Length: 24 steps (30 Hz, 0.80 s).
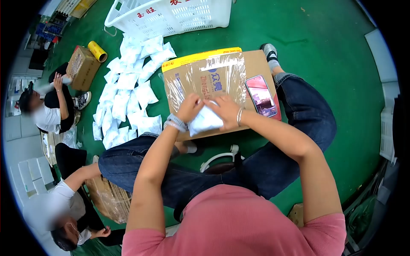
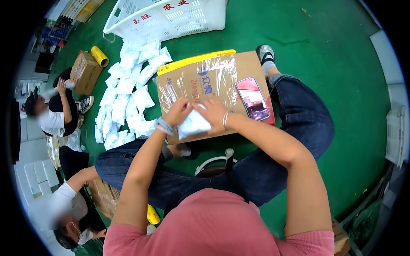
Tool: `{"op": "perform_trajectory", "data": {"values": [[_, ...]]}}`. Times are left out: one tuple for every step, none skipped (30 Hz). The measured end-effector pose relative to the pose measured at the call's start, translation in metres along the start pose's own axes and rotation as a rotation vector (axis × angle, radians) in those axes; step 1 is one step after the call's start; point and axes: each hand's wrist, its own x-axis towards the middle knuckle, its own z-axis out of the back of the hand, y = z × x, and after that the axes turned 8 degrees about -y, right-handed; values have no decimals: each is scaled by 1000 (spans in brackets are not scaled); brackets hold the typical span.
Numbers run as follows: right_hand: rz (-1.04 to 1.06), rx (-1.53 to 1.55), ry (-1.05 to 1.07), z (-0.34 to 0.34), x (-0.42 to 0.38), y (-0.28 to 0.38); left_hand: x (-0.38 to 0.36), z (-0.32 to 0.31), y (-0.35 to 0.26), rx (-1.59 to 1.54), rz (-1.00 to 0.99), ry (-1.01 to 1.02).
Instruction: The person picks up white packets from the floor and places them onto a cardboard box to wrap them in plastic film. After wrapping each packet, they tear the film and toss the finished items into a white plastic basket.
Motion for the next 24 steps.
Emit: {"op": "perform_trajectory", "data": {"values": [[-42,50,33,-1,-11,6,-12,-5,4,21,-52,9],[-79,150,-3,0,-19,9,-22,-4,2,4,-114,6],[-119,253,-42,-1,-26,11,-32,-2,-3,-12,-174,8],[-132,260,-47,-4,-33,14,-44,0,-8,-83,-69,109],[-136,426,-25,-8,-40,17,-54,5,-20,-153,40,210],[-137,590,-4,-10,-45,19,-61,15,-35,-177,121,344],[-146,592,-8,-10,-48,19,-68,18,-37,-135,62,430],[-196,700,34,-7,-49,17,-70,24,-41,-100,26,502],[-243,807,78,5,-45,20,-70,30,-45,-64,-10,571],[-368,703,239,19,-41,19,-67,32,-45,-64,-14,572],[-316,599,165,22,-36,18,-58,34,-43,96,-130,599],[-328,770,205,20,-30,11,-48,36,-40,255,-244,621],[-338,942,245,19,-24,4,-34,39,-37,253,-243,620],[-348,951,256,27,-18,2,-18,42,-33,125,12,811],[-245,859,231,24,-9,-5,-6,45,-28,-9,274,991],[-203,718,130,22,-6,-13,2,48,-24,-12,277,988],[-160,577,28,24,-2,-17,8,51,-21,-46,288,829],[-158,577,28,22,5,-21,12,52,-20,-77,295,670],[-165,358,-20,19,15,-24,12,50,-19,-75,296,671],[-172,139,-70,14,22,-27,14,46,-25,30,122,362],[-173,141,-76,9,28,-30,15,39,-31,133,-53,53],[-153,-18,-25,5,35,-34,9,24,-34,170,-103,-79],[-134,-175,26,4,42,-38,0,16,-42,267,-71,-30],[-138,-170,17,5,47,-39,-9,6,-44,256,-150,-67]]}}
